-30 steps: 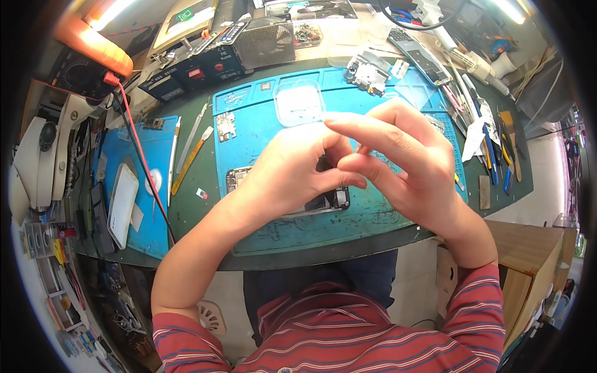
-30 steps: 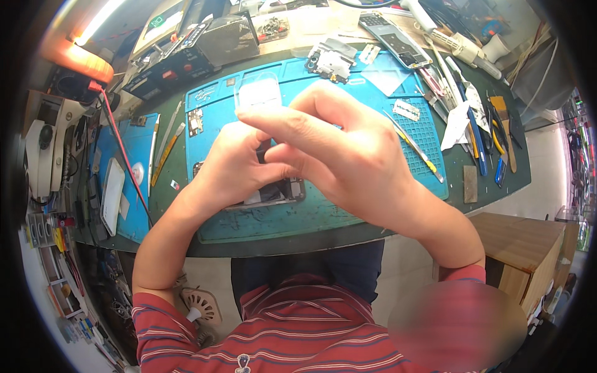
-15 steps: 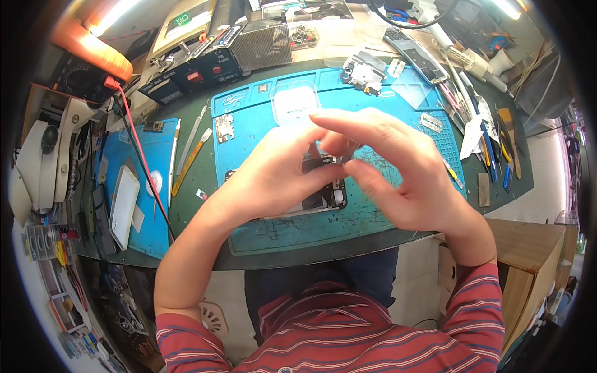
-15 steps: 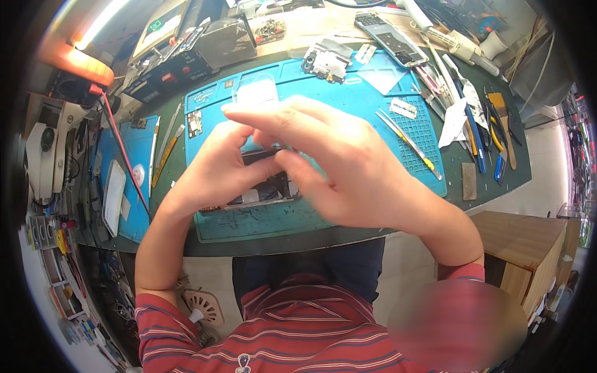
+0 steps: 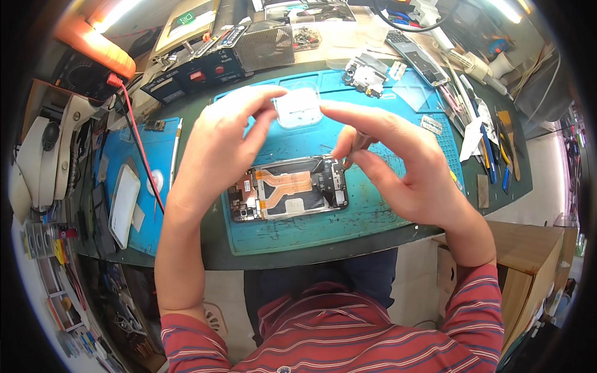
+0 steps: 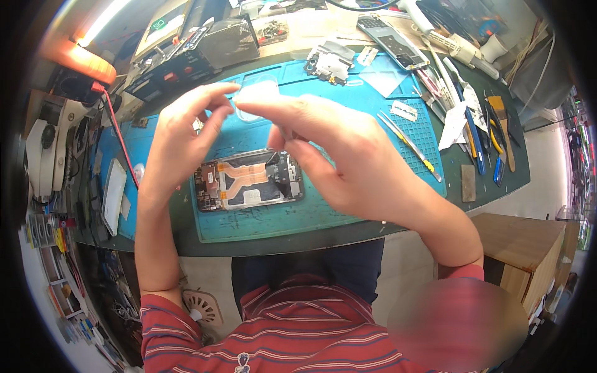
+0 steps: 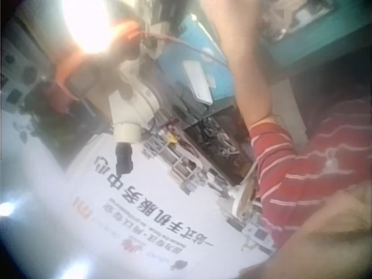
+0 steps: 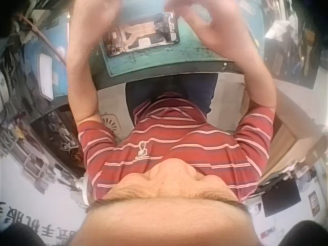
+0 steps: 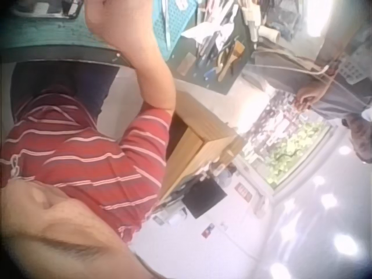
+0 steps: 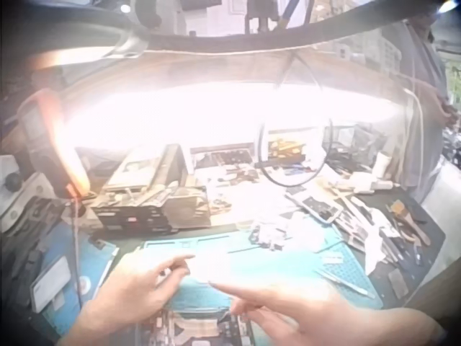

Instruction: The person disassembles a smartphone, removes the battery, and cleans the internal components using a cotton swab and a metal tool. They then reassemble the device by reconnecting the battery and placing the back cover.

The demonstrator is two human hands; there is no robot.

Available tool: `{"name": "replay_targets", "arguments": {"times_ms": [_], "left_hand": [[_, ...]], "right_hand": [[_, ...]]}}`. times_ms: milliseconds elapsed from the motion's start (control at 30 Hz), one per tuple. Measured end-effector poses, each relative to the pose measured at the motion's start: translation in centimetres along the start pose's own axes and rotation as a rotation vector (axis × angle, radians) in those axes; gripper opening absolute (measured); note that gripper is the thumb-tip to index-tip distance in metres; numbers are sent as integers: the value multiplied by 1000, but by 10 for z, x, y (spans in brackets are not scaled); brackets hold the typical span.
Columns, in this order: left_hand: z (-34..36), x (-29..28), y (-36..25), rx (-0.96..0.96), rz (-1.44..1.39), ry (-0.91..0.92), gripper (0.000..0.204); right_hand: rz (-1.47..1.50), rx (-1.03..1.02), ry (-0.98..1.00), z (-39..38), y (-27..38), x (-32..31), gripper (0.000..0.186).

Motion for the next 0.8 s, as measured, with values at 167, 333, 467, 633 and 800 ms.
{"name": "replay_targets", "arguments": {"times_ms": [167, 333, 467, 633, 800], "left_hand": [[0, -9, 6, 20, 23, -75, 27], [-1, -7, 5, 30, 135, -92, 24], [-1, -1, 5, 42, 113, -42, 17], [-6, 2, -11, 162, 231, -21, 12], [-6, 4, -16, 211, 230, -15, 13]], "right_hand": [[-302, -114, -6, 2, 14, 0, 56], [0, 7, -40, -2, -3, 2, 57], [-315, -103, -30, 1, 12, -1, 57], [72, 15, -3, -2, -7, 3, 59], [-236, -90, -9, 1, 8, -1, 58]]}}
Point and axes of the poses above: each hand's wrist, its own z-axis towards the middle knuckle, its own x-axis out of the palm, y = z × x, the point moved 10 cm from there along z, towards the middle knuckle, and after that the axes turned 3 degrees about -x, right-handed, at the moved point
